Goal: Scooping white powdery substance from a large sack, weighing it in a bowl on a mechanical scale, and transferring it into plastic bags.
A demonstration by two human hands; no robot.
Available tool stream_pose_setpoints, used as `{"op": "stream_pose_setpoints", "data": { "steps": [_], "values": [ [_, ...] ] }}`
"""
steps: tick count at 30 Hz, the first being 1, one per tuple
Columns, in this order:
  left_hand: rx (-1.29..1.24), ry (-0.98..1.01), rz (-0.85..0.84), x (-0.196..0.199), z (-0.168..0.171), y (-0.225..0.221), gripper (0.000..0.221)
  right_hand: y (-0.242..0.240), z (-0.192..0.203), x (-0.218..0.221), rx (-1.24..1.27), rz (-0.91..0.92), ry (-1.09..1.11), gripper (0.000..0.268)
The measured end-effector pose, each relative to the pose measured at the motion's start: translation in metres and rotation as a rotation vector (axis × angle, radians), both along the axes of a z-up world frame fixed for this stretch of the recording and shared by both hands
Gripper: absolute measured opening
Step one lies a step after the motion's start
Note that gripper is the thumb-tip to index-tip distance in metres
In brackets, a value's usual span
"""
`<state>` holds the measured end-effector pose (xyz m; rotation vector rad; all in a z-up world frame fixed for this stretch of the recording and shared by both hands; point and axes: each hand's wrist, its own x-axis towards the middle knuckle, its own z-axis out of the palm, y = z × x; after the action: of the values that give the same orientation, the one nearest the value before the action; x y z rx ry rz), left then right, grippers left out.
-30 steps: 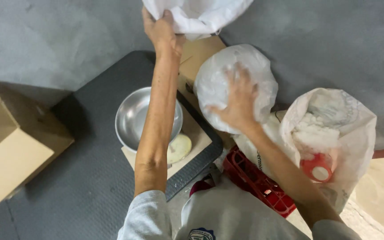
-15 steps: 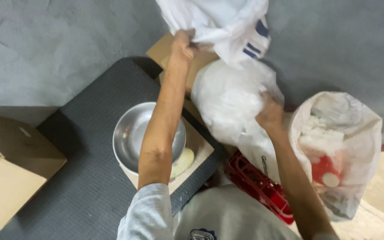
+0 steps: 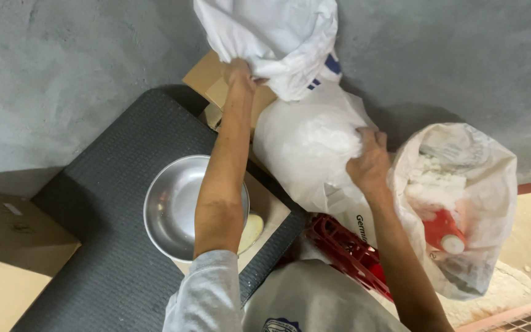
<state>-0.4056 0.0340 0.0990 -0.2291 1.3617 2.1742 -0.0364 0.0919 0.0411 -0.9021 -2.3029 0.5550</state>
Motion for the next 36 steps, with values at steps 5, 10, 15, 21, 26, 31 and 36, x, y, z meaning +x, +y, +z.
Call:
{"op": "stream_pose_setpoints", "data": {
  "steps": [5,10,15,21,26,31,36],
  "values": [
    [-0.144,0.078,0.087,-0.028,0.002,-0.028,0.042,-0.009,-0.009,-0.013,0.005,0.068,0.009,0.058],
    [-0.252,0.143,0.158,-0.079,0.004,-0.052,0.04,0.002,-0.018,-0.011,0.02,0.106,0.015,0.053],
    [-0.3,0.327,0.192,-0.101,0.03,-0.081,0.051,0.023,-0.031,-0.015,0.002,0.066,-0.023,0.057],
    [-0.258,0.362,0.252,-0.121,0.005,-0.089,0.061,0.032,-0.045,-0.023,0.041,0.131,0.093,0.047],
    [-0.202,0.314,0.284,-0.125,0.007,-0.171,0.064,0.041,-0.057,-0.028,0.037,0.223,0.101,0.054],
    [-0.052,0.253,0.334,-0.135,-0.001,-0.262,0.067,0.038,-0.041,-0.046,-0.012,0.221,0.174,0.052],
    [-0.145,0.195,0.437,-0.158,-0.057,-0.327,0.076,0.023,-0.022,-0.06,-0.064,0.107,0.039,0.053]
  ]
}}
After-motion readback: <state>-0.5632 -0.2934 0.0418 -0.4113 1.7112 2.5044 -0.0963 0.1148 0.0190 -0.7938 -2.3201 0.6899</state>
